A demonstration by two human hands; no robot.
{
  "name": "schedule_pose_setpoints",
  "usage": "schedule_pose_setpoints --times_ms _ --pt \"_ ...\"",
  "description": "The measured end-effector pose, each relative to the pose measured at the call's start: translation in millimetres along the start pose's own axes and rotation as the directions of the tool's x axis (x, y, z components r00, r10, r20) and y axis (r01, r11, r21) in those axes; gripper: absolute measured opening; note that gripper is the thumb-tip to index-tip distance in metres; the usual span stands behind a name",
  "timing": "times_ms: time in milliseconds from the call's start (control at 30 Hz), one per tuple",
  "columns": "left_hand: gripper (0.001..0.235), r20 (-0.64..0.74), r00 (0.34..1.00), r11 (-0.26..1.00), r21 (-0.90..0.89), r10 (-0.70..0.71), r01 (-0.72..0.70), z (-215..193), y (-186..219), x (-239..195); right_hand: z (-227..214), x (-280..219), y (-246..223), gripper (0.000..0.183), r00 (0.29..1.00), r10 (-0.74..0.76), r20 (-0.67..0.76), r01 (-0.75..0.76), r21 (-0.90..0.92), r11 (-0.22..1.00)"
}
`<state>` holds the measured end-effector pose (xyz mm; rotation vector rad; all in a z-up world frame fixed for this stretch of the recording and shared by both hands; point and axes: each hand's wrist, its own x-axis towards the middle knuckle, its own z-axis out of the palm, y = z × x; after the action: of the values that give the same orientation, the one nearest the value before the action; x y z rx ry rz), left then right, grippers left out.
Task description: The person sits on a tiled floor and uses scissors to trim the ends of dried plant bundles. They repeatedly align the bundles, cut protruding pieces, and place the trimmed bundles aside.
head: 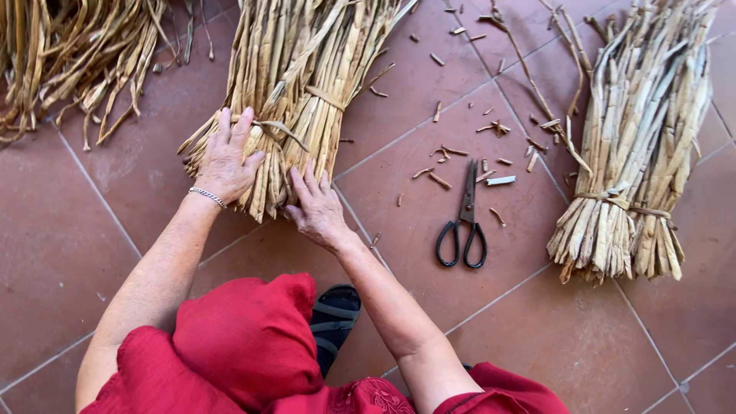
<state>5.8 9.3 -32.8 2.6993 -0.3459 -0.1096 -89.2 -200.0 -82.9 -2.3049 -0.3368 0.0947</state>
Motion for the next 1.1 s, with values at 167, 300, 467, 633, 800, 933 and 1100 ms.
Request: schedule_pose_setpoints --times_ms 167,300,467,633,800,933,1100 --pt "0.087 0.01 0.999 0.998 0.026 0.052 -0.052 1 -11 7 -18 11 12 0.087 0.993 0.005 0.118 -0.014 0.076 0.997" --pt "0.085 0.026 0.992 0.985 0.12 0.124 -0.126 -2 -18 4 -53 -2 24 0.075 0.998 -0.03 0.055 0.023 0.123 0.992" --pt "0.091 0.132 0.991 0.989 0.147 -0.018 -0.002 -26 -3 10 -143 -15 58 0.054 0.978 0.108 0.176 -0.07 -0.209 0.975" --pt "0.086 0.263 0.932 0.925 0.351 -0.248 0.147 -69 50 8 -263 -72 132 0.038 0.946 0.286 0.154 -0.138 -0.607 0.782" --pt "0.078 0.288 0.955 0.866 0.493 -0.075 -0.081 -98 148 11 -348 -167 219 0.064 0.833 0.487 -0.264 -0.549 -0.511 0.662" --pt "0.072 0.321 0.931 0.774 0.54 0.173 -0.33 -117 237 0 -357 -219 273 0.117 0.587 0.67 -0.455 -0.807 -0.263 0.528" --pt "0.069 0.389 0.719 0.63 0.349 0.576 -0.694 -90 328 -37 -343 -201 315 0.133 0.502 0.717 -0.484 -0.853 -0.139 0.503"
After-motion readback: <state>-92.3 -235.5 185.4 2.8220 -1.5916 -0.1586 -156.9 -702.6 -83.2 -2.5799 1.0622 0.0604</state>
